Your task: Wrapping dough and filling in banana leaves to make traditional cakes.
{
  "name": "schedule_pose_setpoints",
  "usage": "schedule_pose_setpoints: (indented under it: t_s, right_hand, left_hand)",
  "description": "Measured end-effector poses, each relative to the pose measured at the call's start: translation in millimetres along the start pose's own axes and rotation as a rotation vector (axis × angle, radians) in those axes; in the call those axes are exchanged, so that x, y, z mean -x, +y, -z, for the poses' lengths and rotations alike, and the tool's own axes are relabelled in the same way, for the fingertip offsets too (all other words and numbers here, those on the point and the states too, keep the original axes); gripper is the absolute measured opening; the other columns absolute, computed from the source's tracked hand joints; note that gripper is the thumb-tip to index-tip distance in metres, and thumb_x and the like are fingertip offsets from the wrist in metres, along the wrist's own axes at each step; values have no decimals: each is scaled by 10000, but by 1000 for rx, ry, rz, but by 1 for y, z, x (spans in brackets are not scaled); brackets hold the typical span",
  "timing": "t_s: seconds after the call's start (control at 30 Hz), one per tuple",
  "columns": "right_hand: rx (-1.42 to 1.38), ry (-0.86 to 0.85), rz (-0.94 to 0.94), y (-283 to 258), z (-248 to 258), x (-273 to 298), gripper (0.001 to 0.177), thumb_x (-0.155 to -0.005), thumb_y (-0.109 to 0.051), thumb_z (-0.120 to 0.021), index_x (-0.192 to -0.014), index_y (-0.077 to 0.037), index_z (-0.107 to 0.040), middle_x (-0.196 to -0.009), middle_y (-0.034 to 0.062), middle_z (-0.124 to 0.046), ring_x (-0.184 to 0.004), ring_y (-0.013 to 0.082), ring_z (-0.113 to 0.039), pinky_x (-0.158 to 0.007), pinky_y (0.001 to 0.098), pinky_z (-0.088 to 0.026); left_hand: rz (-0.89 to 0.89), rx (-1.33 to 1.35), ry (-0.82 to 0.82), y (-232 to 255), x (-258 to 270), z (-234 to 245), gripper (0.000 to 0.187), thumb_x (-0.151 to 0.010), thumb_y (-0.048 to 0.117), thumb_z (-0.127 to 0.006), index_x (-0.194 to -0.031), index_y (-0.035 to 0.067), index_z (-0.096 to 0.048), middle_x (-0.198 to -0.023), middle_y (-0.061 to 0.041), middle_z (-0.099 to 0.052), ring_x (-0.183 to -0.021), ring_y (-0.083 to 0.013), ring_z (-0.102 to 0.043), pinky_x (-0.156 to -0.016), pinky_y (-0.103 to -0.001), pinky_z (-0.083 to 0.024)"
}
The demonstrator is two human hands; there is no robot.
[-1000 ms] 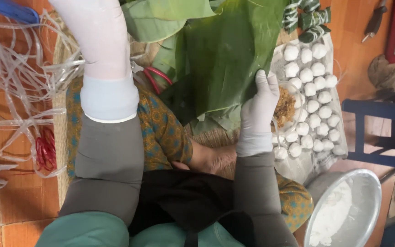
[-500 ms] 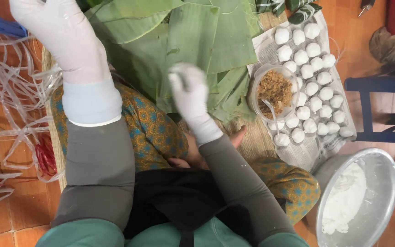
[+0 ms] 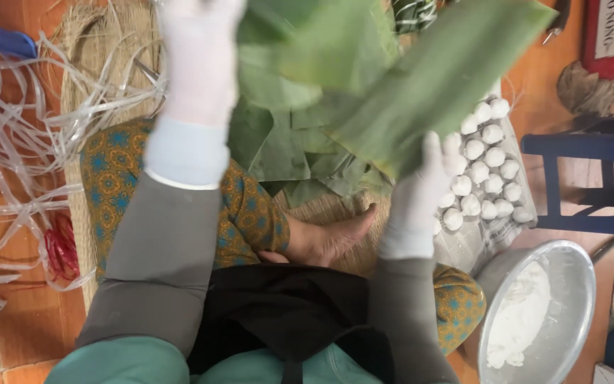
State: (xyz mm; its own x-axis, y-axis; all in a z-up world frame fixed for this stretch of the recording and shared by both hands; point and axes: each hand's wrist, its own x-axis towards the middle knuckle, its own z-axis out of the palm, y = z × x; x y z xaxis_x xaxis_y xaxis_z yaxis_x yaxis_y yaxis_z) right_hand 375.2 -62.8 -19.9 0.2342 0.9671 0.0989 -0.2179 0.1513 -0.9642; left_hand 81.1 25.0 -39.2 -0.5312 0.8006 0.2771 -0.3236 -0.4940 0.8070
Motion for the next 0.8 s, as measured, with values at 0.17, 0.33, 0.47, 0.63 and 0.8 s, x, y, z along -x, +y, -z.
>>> schedule_pose_setpoints:
  t_s: [0.17, 0.33, 0.47, 0.63, 0.8]
  right_hand:
    - [29, 164, 138, -42, 16, 30, 321, -1067, -57, -507, -1379, -16, -568, -1347, 94, -618, -1242, 198, -601, -1126, 356, -492]
    - [-6, 228, 185, -63, 36, 44, 337, -1084, -53, -496, -1415, -16, -551, -1365, 107, -607, -1241, 209, -603, -1113, 366, -506]
    - [-21, 231, 218, -68, 47, 50, 327, -1100, -46, -493, -1420, -7, -545, -1367, 109, -608, -1240, 206, -607, -1113, 364, -516]
    - [7, 237, 239, -71, 56, 59, 317, -1102, -34, -489, -1410, 10, -551, -1360, 108, -619, -1235, 199, -613, -1122, 362, -515]
    - [55, 238, 256, -72, 56, 66, 304, -1103, -28, -489, -1392, 21, -569, -1347, 109, -631, -1230, 193, -617, -1126, 356, -509]
  left_hand:
    - [576, 249, -439, -65, 48, -40, 375, -1035, 130, -666, -1368, -40, -637, -1321, -82, -685, -1217, -197, -620, -1100, -339, -496]
    - [913, 170, -487, -67, 55, -57, 422, -987, 122, -627, -1396, 23, -594, -1350, -52, -664, -1250, -154, -594, -1059, -312, -452]
    - [864, -375, -271, -195, 73, 13, 449, -917, 81, -650, -1357, -8, -656, -1314, -126, -714, -1225, -257, -640, -1035, -362, -499]
    - [377, -1044, -274, -120, 82, -21, 694, -810, 162, -815, -1416, -16, -531, -1356, -222, -559, -1271, -366, -544, -1095, -412, -439]
    - [-70, -1429, -635, -84, 101, -57, 738, -690, 284, -897, -1320, 61, -584, -1320, -161, -547, -1237, -361, -540, -1029, -442, -447]
